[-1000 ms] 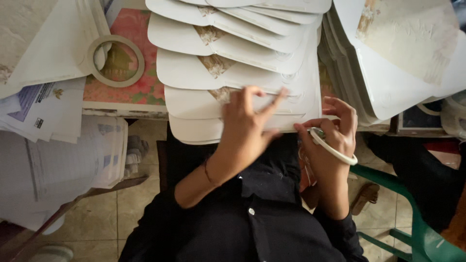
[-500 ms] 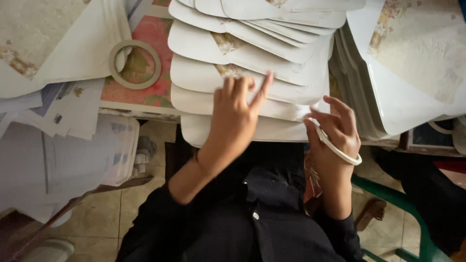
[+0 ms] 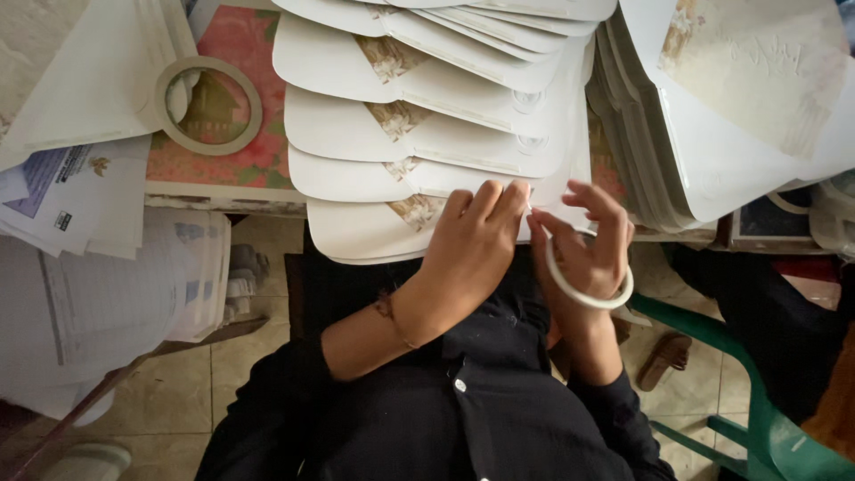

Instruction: The person repeatedly applies a strip of clear adhesive tape to the edge of a stack of white cards with printed designs. They smooth the tape with their fingers and continue the process on subsequent cards in the stack.

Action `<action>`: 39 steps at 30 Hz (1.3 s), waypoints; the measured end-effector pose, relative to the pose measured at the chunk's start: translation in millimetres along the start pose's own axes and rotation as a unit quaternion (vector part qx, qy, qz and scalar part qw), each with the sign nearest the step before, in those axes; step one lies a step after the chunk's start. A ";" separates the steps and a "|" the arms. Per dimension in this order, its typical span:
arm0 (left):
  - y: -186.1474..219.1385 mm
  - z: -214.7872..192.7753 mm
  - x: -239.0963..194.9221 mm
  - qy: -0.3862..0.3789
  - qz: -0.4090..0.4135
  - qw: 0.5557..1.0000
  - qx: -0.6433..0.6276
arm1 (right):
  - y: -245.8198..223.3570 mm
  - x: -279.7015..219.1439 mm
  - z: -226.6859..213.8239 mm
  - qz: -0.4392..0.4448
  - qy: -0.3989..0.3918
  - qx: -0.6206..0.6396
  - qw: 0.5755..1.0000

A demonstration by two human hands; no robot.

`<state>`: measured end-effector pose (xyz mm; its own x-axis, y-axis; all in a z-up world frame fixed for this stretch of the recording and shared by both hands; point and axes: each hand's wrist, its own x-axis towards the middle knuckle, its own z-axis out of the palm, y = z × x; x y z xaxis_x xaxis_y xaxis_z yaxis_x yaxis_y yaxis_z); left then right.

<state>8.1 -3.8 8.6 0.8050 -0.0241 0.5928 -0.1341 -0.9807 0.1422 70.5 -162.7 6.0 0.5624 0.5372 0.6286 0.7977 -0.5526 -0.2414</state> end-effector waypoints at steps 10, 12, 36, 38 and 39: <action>-62.1 -32.0 -14.6 -0.033 -0.100 0.991 -0.084 | -42.4 16.2 -21.8 0.161 -0.055 0.206 0.964; -77.8 -48.7 -25.5 -0.107 -0.191 0.969 -0.111 | -45.8 14.3 -12.6 0.151 -0.117 0.219 0.957; -67.9 -48.9 -36.1 -0.201 -0.267 0.931 -0.150 | -5.0 13.5 -39.1 0.145 -0.084 0.135 0.977; -60.6 -31.6 -32.6 -0.186 -0.245 0.939 -0.152 | -1.4 8.9 -34.2 0.152 -0.083 0.122 0.977; -57.3 -23.5 -30.8 -0.171 -0.227 0.947 -0.152 | 0.1 7.1 -31.5 0.157 -0.083 0.112 0.978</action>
<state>-22.6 57.8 0.8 0.9527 0.2740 0.1315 0.1525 -0.8053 0.5729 67.7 -179.1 33.7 0.7994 0.4700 0.3742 0.5980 -0.5627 -0.5708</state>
